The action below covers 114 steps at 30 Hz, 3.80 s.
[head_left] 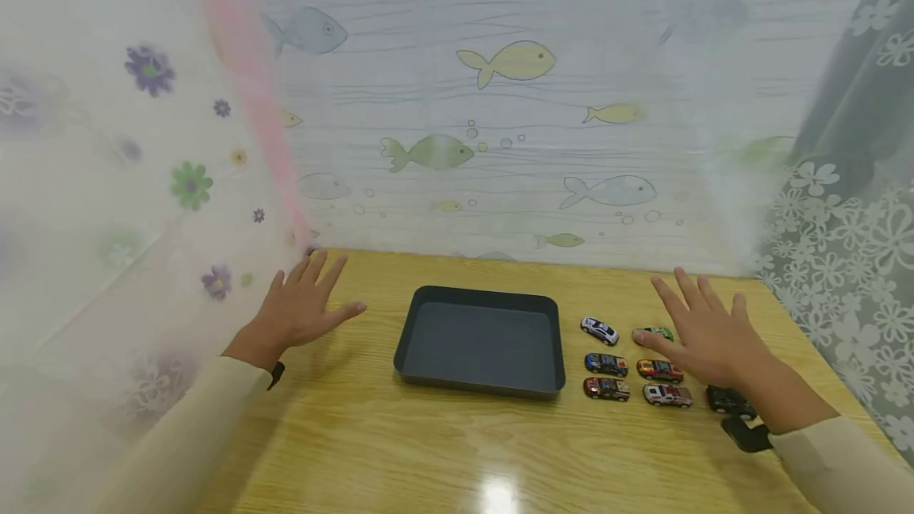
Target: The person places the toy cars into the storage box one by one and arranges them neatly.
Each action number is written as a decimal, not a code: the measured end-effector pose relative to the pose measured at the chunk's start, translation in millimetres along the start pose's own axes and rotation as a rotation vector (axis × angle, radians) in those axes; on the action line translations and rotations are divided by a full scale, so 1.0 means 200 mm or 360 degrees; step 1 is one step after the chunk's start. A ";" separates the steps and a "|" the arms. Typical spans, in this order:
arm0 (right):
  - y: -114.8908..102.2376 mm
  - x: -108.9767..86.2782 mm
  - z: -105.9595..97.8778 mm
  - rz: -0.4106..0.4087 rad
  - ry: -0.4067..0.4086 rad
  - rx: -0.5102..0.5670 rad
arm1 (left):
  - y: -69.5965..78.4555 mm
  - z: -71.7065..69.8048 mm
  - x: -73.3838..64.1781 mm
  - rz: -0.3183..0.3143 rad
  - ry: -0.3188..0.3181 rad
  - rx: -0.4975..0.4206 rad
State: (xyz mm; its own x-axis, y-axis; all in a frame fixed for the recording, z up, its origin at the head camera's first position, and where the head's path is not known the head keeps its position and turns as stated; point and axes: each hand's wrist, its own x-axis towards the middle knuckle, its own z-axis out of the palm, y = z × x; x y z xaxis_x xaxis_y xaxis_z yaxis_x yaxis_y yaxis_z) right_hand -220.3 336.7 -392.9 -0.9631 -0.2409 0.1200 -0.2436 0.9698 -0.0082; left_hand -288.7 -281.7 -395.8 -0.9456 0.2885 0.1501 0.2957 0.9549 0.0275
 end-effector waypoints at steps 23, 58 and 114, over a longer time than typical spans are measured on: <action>-0.05 0.15 0.02 -0.0023 0.0049 0.0445 | 0.20 0.17 0.15 -0.0086 -0.0022 -0.0937; -0.11 0.25 0.26 0.0195 0.0030 0.0840 | 0.35 0.35 0.17 -0.0343 -0.0303 -0.1910; -0.18 0.26 0.28 0.0207 -0.0059 0.0883 | 0.39 0.37 0.17 -0.0425 -0.0496 -0.2092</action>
State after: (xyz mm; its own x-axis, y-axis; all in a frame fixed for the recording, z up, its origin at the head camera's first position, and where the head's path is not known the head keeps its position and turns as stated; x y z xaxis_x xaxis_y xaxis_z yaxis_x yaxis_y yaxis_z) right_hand -268.9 287.2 -442.4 -0.9901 -0.1319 0.0481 -0.1368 0.8292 -0.5419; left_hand -308.7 -192.6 -461.7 -0.9329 0.2786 -0.2281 -0.1535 0.2653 0.9519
